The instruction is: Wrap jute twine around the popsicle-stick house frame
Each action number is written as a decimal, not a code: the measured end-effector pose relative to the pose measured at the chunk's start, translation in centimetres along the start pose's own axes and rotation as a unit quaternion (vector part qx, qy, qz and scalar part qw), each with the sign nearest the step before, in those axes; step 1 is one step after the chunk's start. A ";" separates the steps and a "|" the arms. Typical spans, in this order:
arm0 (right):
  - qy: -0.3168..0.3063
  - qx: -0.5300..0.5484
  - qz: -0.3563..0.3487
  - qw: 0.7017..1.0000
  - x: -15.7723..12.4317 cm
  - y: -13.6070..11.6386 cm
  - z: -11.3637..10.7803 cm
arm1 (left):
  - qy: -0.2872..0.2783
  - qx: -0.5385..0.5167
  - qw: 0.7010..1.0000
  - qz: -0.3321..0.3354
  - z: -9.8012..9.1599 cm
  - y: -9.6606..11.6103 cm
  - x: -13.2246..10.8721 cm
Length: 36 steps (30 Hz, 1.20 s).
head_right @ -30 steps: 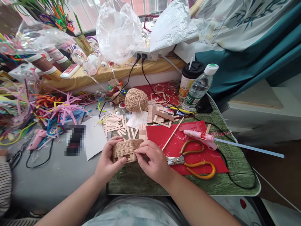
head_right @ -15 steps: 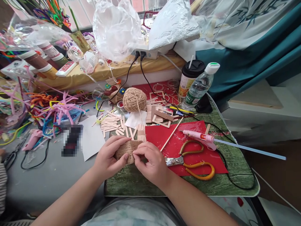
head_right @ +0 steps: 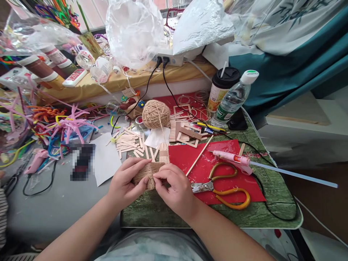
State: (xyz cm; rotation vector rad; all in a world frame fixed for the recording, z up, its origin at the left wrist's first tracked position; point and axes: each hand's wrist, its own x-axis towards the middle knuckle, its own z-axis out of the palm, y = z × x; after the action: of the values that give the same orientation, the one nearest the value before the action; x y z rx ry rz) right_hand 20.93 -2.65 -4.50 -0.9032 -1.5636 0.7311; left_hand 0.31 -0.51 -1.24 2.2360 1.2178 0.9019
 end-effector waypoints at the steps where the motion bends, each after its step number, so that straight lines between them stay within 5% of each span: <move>1: 0.000 0.001 0.001 1.000 0.0 0.0 0.0 | -0.001 0.002 1.000 -0.004 0.0 0.0 0.0; 11: -0.016 -0.005 -0.013 1.000 0.0 0.4 -0.6 | -0.077 0.068 0.992 -0.069 -0.3 1.0 0.0; 17: -0.005 -0.041 -0.029 0.999 0.1 0.4 -1.6 | -0.009 0.021 0.997 -0.070 -0.4 -0.1 -1.1; 22: -0.026 -0.006 -0.009 1.000 -0.2 0.5 -1.7 | 0.075 -0.026 0.997 -0.015 1.7 -2.1 -2.9; 28: -0.039 0.014 -0.019 0.999 -0.2 0.7 -1.1 | 0.097 -0.029 0.994 0.029 2.8 -4.5 -4.1; 31: -0.031 0.014 -0.016 0.999 -0.2 0.7 -0.7 | 0.056 -0.009 0.998 0.013 1.3 -3.5 -3.8; 36: -0.047 -0.002 -0.032 0.998 -0.4 0.4 -0.3 | -0.048 0.109 0.993 -0.012 -1.5 1.3 -1.6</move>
State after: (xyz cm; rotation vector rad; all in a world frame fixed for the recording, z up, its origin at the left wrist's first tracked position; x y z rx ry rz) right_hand 21.35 -2.77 -5.02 -0.8287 -1.6698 0.7330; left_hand -0.67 -2.42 0.15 2.3962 1.3518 0.6723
